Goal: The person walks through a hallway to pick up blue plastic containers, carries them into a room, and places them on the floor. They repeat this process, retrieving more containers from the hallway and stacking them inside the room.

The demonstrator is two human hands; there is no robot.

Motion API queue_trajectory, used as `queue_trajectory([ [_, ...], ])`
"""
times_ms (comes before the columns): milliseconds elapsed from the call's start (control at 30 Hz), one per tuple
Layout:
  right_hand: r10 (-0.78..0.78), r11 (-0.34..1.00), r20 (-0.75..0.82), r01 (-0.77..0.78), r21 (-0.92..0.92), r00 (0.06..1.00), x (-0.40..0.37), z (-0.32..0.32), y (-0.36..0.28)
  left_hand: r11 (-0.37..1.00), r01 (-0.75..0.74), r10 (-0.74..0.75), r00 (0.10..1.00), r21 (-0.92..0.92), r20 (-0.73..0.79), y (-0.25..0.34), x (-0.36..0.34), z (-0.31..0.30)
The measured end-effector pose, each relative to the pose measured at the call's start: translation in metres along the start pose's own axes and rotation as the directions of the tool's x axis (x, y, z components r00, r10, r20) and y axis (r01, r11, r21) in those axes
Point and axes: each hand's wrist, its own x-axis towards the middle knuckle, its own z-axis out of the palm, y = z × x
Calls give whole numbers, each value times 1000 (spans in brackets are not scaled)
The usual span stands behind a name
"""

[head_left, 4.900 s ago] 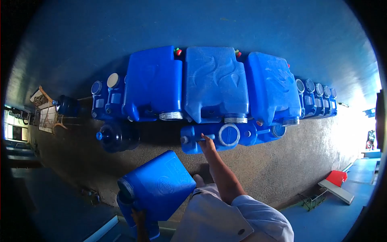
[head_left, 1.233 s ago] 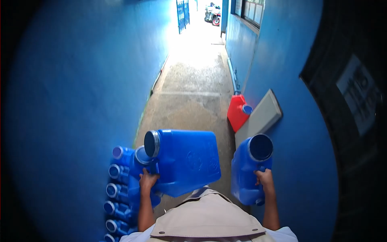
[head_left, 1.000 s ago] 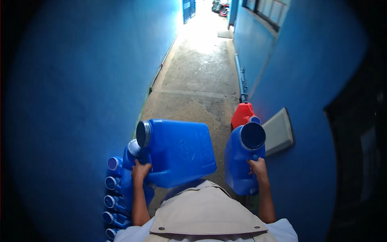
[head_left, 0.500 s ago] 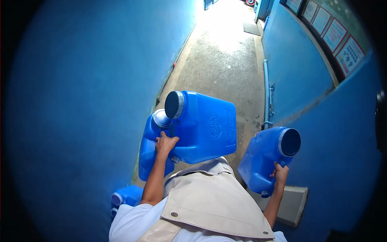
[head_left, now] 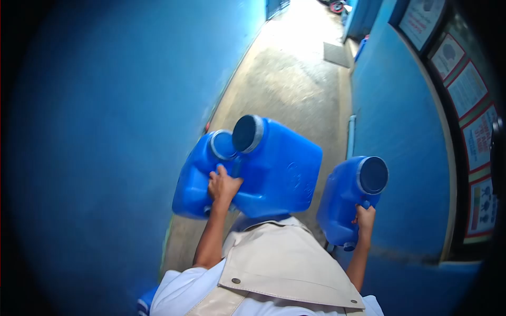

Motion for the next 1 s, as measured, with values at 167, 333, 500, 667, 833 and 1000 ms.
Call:
queue_trajectory([
  [167,-22,1000,-107,22,3,994,211,4,-62,998,-10,21,982,-59,188,185,137,51],
  [333,81,996,-309,-69,50,948,214,80,-72,995,0,35,940,-104,339,185,271,76],
  [500,178,979,-334,-131,159,926,351,121,-132,987,-10,72,920,-160,386,320,430,120],
  [667,149,989,-219,-142,47,964,529,202,-210,980,41,29,938,-192,345,415,572,151],
  [833,19,992,-183,-42,-121,983,668,295,-352,973,125,-64,953,-194,296,490,709,150],
  [1000,-122,963,-196,69,-259,973,828,409,-466,968,136,-60,941,-211,333,569,898,181],
])
